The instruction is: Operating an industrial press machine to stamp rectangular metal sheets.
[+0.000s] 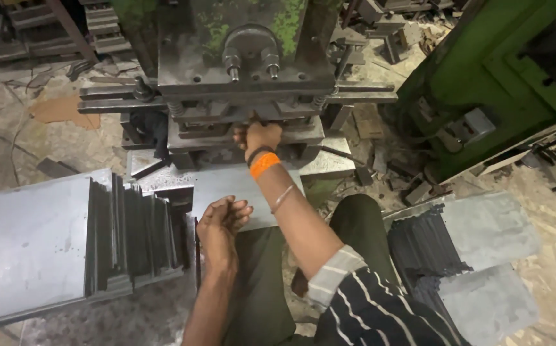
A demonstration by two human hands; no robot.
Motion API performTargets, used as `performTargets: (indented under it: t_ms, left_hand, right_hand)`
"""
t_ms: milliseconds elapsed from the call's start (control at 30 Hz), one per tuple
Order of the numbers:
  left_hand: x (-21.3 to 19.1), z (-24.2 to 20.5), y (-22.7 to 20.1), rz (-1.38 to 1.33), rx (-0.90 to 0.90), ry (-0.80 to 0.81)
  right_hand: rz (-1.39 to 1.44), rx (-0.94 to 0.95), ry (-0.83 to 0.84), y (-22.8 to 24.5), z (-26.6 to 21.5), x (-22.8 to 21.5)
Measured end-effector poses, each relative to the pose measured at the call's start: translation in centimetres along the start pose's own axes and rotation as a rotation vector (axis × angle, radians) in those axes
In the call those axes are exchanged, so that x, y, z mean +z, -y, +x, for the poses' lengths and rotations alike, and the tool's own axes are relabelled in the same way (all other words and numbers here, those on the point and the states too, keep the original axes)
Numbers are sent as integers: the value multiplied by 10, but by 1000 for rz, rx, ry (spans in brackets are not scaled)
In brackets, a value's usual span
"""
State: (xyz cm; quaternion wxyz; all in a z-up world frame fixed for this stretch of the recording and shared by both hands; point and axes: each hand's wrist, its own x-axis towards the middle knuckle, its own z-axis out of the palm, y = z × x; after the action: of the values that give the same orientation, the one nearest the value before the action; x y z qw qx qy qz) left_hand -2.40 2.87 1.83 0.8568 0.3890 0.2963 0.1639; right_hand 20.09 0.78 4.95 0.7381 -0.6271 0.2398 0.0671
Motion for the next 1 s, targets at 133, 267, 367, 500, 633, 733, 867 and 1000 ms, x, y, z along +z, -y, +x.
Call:
performTargets:
  t_ms: [133,267,367,500,633,733,867,1000]
  left_hand:
    - [7,-10,-2,-26,-11,13]
    - [15,-17,3,-27,-42,22]
    - [17,-21,1,-14,-34,24]
    - [21,-29,-10,-38,-59,47]
    - [19,-17,8,-61,-48,65]
    - [18,-11,17,-29,-75,73]
    - [21,-12,17,-49,-63,63]
    - [18,-12,17,-57,-58,63]
  right_hand:
    - [-48,-160,96,-15,-12,-29]
    - [-23,-201,149,-14,-26,-37]
    - [-11,-231,121,-11,-37,-35]
    - [129,-176,143,-1,-48,-38]
    - [131,-181,123,-2,-47,-39]
    - [151,-210,151,-5,-46,-39]
    - [111,-209,145,-6,-43,-38]
    - [120,-201,131,-7,-42,-35]
